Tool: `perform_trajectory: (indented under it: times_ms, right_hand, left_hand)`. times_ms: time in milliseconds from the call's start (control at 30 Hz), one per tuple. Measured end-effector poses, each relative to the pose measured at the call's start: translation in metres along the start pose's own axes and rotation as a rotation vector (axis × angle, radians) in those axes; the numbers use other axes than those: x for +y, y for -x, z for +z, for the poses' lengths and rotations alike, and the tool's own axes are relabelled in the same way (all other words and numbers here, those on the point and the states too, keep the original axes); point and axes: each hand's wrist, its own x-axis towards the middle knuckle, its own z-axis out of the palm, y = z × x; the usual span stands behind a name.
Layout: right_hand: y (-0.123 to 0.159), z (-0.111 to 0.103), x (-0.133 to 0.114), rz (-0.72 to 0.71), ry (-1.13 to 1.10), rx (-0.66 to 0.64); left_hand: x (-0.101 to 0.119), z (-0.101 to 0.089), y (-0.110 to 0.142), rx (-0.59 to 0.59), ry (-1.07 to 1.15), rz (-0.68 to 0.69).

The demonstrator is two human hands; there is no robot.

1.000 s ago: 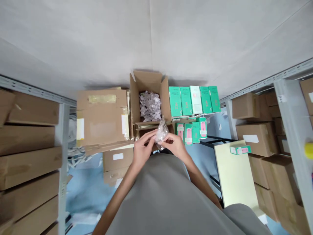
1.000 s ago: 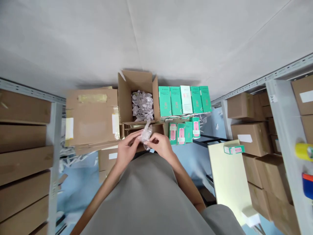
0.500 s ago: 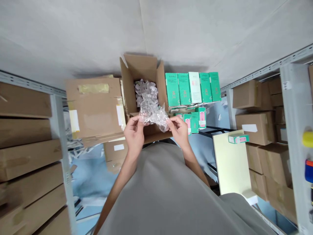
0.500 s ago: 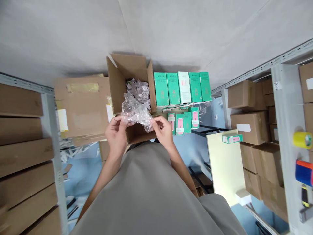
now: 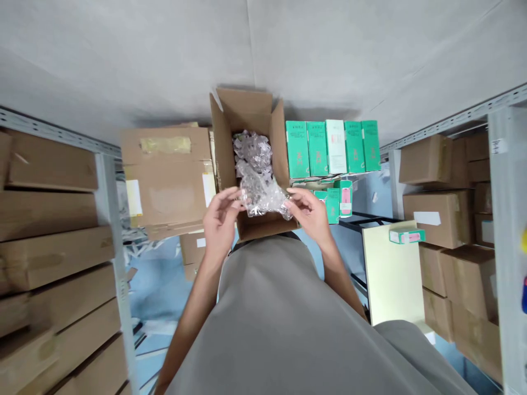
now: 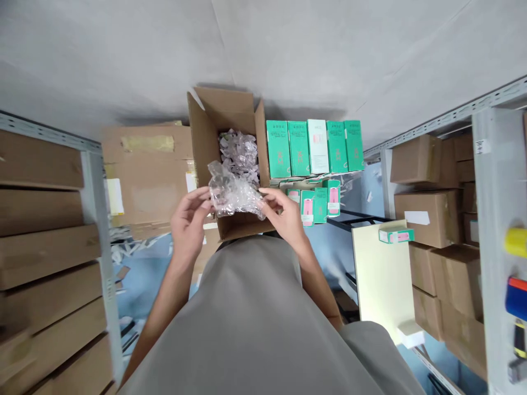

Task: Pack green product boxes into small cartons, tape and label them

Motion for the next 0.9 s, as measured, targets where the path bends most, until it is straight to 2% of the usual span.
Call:
perform_trajectory:
  times_ms: [133,233,300,367,467,567,633,700,767,833,900]
  right_hand:
    - [-0.003,-0.010,0.010,0.000,0.263,-0.295]
    - [-0.005,0.000,0.027,0.087,0.713,-0.418]
    - [-0.004,0.013,0.037,0.124,0.995,-0.443]
    - [-0.001,0.024,0.043,0.119,1.126,-0.463]
    - [0.002,0.028,0.036,0.077,1.094,-0.428]
    - [-0.012,0.024,0.010,-0.015,0.982,-0.294]
    - [-0.039,0.029,-0.008,-0.106,0.941,-0.220]
    - [-0.081,0.045,-0.019,-0.157,0.954,-0.232]
    - [-0.130,0.069,-0.018,-0.092,1.015,-0.313]
    - [-0.175,0.096,-0.007,0.034,1.090,-0.409]
    - [-0.206,0.117,0.007,0.148,1.129,-0.506]
  left_hand:
    - [-0.001,-0.008,-0.004,0.040,-0.018,0.004]
    - [-0.006,-0.010,-0.003,0.027,-0.100,0.006]
    - [-0.008,-0.010,-0.001,0.003,-0.165,0.009]
    - [-0.008,-0.009,0.001,-0.017,-0.226,0.018]
    - [-0.008,-0.009,0.003,-0.036,-0.305,0.069]
    - [-0.010,-0.011,-0.002,-0.071,-0.411,0.165]
    - [-0.016,-0.011,-0.008,-0.136,-0.515,0.226]
    - [-0.023,-0.010,-0.014,-0.223,-0.630,0.272]
    - [-0.030,-0.008,-0.018,-0.296,-0.725,0.301]
    - [-0.035,-0.006,-0.019,-0.344,-0.790,0.315]
    - [-0.038,-0.006,-0.019,-0.362,-0.828,0.318]
